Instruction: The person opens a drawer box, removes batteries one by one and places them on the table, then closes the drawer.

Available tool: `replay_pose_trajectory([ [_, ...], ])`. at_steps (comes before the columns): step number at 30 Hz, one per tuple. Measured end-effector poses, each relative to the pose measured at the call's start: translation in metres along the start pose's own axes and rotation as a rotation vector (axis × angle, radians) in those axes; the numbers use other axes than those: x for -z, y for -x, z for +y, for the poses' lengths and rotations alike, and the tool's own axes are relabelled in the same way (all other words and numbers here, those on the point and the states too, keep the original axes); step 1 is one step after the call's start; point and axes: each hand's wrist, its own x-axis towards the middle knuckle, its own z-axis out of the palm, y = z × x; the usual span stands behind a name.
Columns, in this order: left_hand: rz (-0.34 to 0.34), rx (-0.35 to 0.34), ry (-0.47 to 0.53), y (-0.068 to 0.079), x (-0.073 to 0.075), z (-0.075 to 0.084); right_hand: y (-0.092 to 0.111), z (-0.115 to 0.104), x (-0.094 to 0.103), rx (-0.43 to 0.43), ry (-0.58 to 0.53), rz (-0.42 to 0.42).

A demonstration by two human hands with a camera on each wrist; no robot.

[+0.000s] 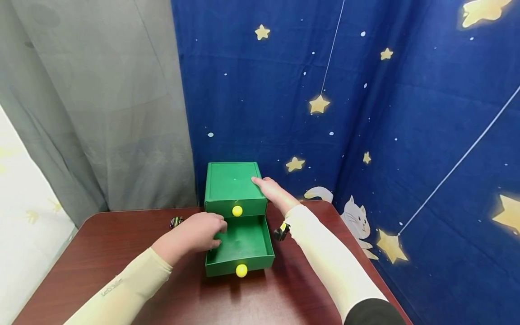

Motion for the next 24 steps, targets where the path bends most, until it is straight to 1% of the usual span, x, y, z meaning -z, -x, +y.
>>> replay_pose_trajectory([
  [4, -0.055, 0.016, -0.129, -0.006, 0.0, 0.008, 0.001, 0.001, 0.001, 0.012, 0.009, 0.004],
  [8, -0.078, 0.026, -0.22, -0.007, -0.004, 0.016, 0.001, 0.002, 0.0, 0.01, 0.008, 0.004],
  [10, -0.085, 0.042, -0.238, -0.007, -0.006, 0.02, 0.0, 0.003, 0.0, 0.007, 0.005, 0.004],
  [18, -0.133, 0.144, -0.302, -0.008, -0.013, 0.034, 0.001, 0.002, 0.0, 0.011, -0.005, 0.016],
  [24, -0.156, 0.187, -0.35, -0.009, -0.013, 0.041, 0.001, 0.001, -0.001, 0.018, -0.008, 0.013],
])
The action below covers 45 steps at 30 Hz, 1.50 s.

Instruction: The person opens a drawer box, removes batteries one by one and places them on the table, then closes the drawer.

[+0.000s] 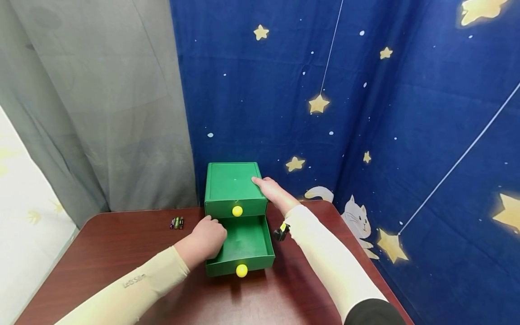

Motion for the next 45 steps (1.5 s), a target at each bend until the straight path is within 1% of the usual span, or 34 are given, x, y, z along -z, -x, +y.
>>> replay_pose_trajectory([
  [7, 0.048, 0.008, -0.016, 0.0, -0.001, 0.004, 0.001, 0.0, 0.001, -0.008, -0.003, -0.008],
  [10, 0.056, 0.014, -0.024, -0.001, -0.002, 0.005, 0.002, -0.001, 0.002, -0.002, -0.004, -0.004],
  [22, 0.04, 0.028, -0.06, -0.004, -0.006, 0.008, 0.0, 0.0, 0.001, -0.007, 0.008, -0.001],
  [27, 0.031, 0.012, -0.074, -0.004, -0.004, 0.008, 0.001, -0.001, 0.001, -0.008, 0.008, 0.0],
  [31, 0.017, -0.015, -0.068, -0.004, -0.005, 0.006, 0.001, -0.001, 0.0, -0.001, 0.01, 0.002],
  [36, -0.005, -0.061, -0.005, -0.008, -0.008, 0.002, -0.001, 0.0, 0.0, 0.009, 0.016, 0.0],
  [40, -0.006, -0.101, 0.064, -0.011, -0.009, -0.003, -0.002, 0.001, 0.0, 0.006, 0.01, -0.005],
  [42, 0.009, -0.128, 0.118, -0.011, -0.009, -0.007, -0.002, 0.001, 0.001, 0.002, 0.008, -0.008],
  [45, 0.044, -0.171, 0.235, -0.009, -0.006, -0.014, -0.001, 0.001, 0.001, -0.003, 0.011, -0.009],
])
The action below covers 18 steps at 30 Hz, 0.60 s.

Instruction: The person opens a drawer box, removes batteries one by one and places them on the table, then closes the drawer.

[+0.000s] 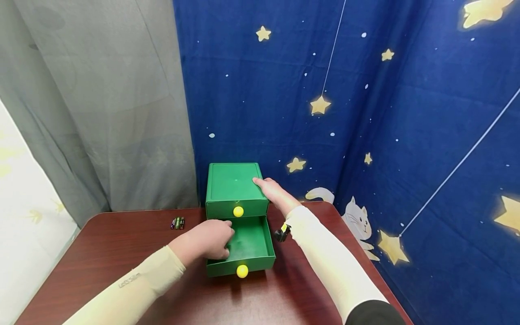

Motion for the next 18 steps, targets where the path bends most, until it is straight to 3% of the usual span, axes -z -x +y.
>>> replay_pose_trajectory([
  [7, 0.101, -0.06, 0.238, 0.014, 0.014, -0.012, 0.001, 0.0, -0.001, -0.002, -0.006, 0.003],
  [18, 0.211, -0.042, 0.401, 0.038, 0.037, -0.033, 0.001, 0.001, -0.001, -0.001, -0.031, 0.005],
])
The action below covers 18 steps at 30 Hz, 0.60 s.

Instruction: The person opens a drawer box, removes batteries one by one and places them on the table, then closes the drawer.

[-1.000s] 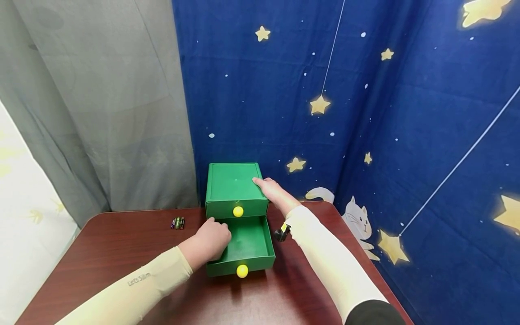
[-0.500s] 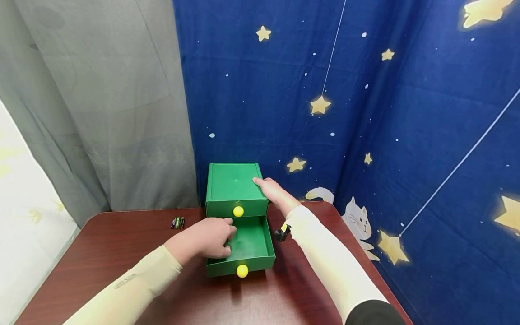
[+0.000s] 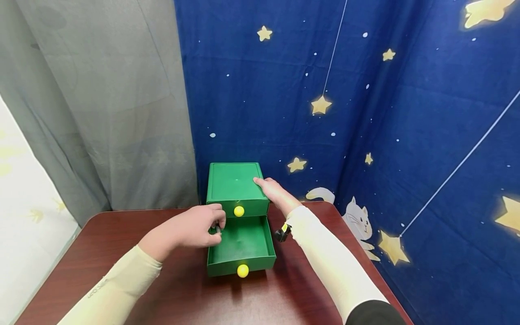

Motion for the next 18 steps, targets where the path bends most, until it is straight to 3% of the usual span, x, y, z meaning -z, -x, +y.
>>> replay_pose_trajectory([
  [8, 0.022, 0.092, 0.117, 0.018, 0.023, -0.016, 0.0, 0.001, -0.001, 0.003, 0.024, -0.003],
  [18, 0.093, 0.126, 0.114, 0.04, 0.036, -0.042, -0.001, 0.001, 0.001, -0.007, 0.003, -0.003],
])
